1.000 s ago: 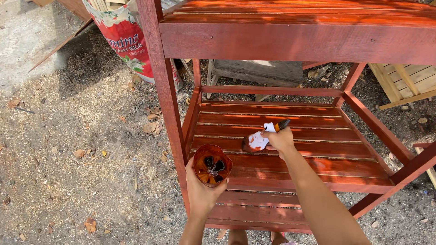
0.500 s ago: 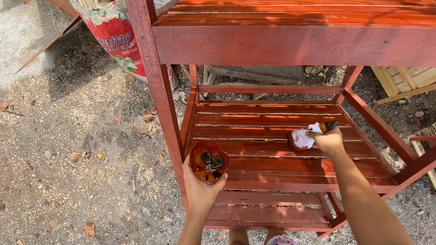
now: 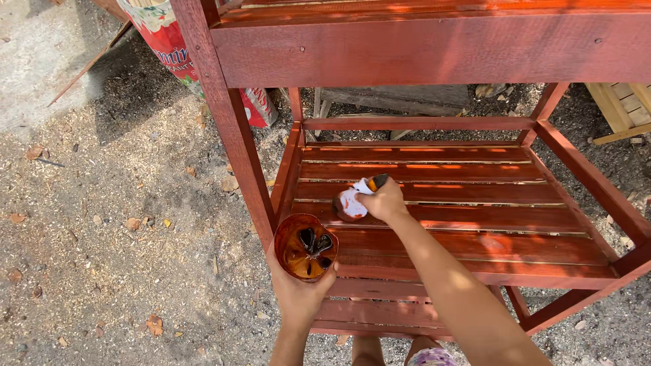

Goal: The person applies dark wood stain to red-painted wooden furniture. They hold a container of stain in one hand and wipe the stain onto the slats and frame of a wooden rack using a cloth wrapped around a tool handle, working across the seat, edges, and legs, then set the container and cloth on an unfinished wooden cart.

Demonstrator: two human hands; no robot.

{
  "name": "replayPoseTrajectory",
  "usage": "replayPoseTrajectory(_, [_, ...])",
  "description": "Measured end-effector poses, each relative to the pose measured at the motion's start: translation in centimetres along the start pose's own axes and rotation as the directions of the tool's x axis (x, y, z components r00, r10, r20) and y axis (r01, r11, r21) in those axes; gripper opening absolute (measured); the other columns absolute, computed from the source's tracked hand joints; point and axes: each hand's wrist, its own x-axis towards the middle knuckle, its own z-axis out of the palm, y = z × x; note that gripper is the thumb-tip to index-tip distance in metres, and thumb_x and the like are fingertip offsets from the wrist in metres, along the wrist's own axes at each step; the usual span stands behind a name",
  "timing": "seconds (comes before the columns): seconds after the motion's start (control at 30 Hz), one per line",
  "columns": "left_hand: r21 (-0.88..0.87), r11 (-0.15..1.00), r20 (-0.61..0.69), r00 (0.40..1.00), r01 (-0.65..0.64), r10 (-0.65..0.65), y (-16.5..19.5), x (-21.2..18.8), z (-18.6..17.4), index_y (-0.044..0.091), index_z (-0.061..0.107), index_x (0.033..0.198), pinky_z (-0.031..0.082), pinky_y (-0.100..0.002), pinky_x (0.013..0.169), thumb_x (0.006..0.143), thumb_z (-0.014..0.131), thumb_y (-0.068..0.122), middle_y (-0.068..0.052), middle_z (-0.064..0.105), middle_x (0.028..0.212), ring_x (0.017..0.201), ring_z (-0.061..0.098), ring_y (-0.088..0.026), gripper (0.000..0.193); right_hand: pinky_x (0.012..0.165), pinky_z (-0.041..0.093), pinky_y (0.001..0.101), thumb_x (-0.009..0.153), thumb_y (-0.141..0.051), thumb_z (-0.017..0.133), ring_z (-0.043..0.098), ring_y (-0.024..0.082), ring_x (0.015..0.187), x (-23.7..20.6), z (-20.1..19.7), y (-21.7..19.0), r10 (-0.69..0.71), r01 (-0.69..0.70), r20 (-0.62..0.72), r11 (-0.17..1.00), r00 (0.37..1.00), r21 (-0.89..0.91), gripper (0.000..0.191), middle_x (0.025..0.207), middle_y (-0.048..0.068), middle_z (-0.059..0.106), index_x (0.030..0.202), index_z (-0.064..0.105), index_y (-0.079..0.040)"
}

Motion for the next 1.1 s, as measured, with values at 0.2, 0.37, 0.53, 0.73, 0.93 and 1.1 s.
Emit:
replayPoseTrajectory(0.2, [-0.019, 0.999, -0.084, 0.996, 0.039, -0.041, -0.3, -0.8, -0.4, -0.002, 0.030, 0.146, 0.052, -0.038, 0.104, 0.065, 0.093, 0.018, -0.018, 0.052, 0.136, 0.123, 0.059, -0.026, 0.105, 0.063, 0.058, 0.0410, 0.083, -0.002, 0.083, 0.072, 0.029, 0.077, -5.7, -18.9, 7.9, 0.270, -0.263, -0.091, 0.961, 0.958, 0.084, 0.026, 0.096, 0.022, 0.075, 0.102, 0.071, 0.012])
replayPoseTrajectory(0.37, [0.094, 0.993, -0.126, 0.990, 0.069, -0.057, -0.1, -1.6, -1.9, -0.003, 0.031, 0.145, 0.051, -0.038, 0.103, 0.062, 0.094, 0.017, -0.019, 0.052, 0.133, 0.121, 0.058, -0.027, 0.106, 0.074, 0.064, 0.0340, 0.078, 0.013, 0.075, 0.076, 0.023, 0.091, -6.3, -17.1, 8.2, 0.095, -0.013, -0.163, 0.897, 0.982, 0.442, 0.029, 0.104, 0.013, 0.075, 0.105, 0.066, 0.005])
replayPoseTrajectory(0.53, [0.092, 0.990, -0.140, 0.985, 0.112, -0.098, 0.4, -2.2, -2.9, -0.003, 0.030, 0.144, 0.053, -0.037, 0.102, 0.060, 0.093, 0.017, -0.017, 0.055, 0.130, 0.119, 0.060, -0.025, 0.107, 0.076, 0.060, 0.0395, 0.069, -0.021, 0.092, 0.074, 0.026, 0.086, -2.6, -0.7, 1.6, 0.159, -0.135, -0.136, 0.976, 0.978, 0.169, 0.049, 0.100, 0.016, 0.074, 0.106, 0.066, -0.001])
replayPoseTrajectory(0.73, [0.042, 0.998, -0.063, 0.997, 0.053, -0.050, 1.1, -2.4, -2.0, -0.003, 0.031, 0.143, 0.050, -0.038, 0.104, 0.062, 0.093, 0.016, -0.019, 0.051, 0.132, 0.121, 0.058, -0.026, 0.103, 0.083, 0.057, 0.0434, 0.068, -0.035, 0.089, 0.071, 0.037, 0.095, -0.8, 6.4, -4.4, 0.011, -0.009, -0.049, 0.999, 0.999, 0.046, 0.049, 0.101, 0.021, 0.075, 0.098, 0.070, -0.002])
replayPoseTrajectory(0.93, [0.104, 0.995, 0.014, 1.000, -0.003, 0.002, 3.1, -2.1, 1.5, -0.002, 0.032, 0.145, 0.050, -0.040, 0.105, 0.060, 0.094, 0.018, -0.019, 0.050, 0.135, 0.124, 0.056, -0.028, 0.107, 0.056, 0.059, 0.0372, 0.073, -0.025, 0.089, 0.072, 0.024, 0.065, -3.2, -6.8, 1.6, 0.358, -0.355, -0.001, 0.925, 0.934, 0.137, 0.050, 0.093, 0.017, 0.075, 0.107, 0.062, 0.000])
replayPoseTrajectory(1.1, [0.026, 0.999, 0.065, 0.997, 0.036, -0.038, 5.2, -3.4, 5.2, -0.001, 0.032, 0.145, 0.054, -0.039, 0.102, 0.062, 0.093, 0.021, -0.017, 0.052, 0.134, 0.123, 0.060, -0.027, 0.106, 0.061, 0.057, 0.0393, 0.069, -0.026, 0.089, 0.071, 0.025, 0.066, -4.4, -18.3, 8.2, 0.417, -0.416, -0.200, 0.908, 0.887, 0.046, 0.051, 0.094, 0.016, 0.075, 0.108, 0.068, -0.002])
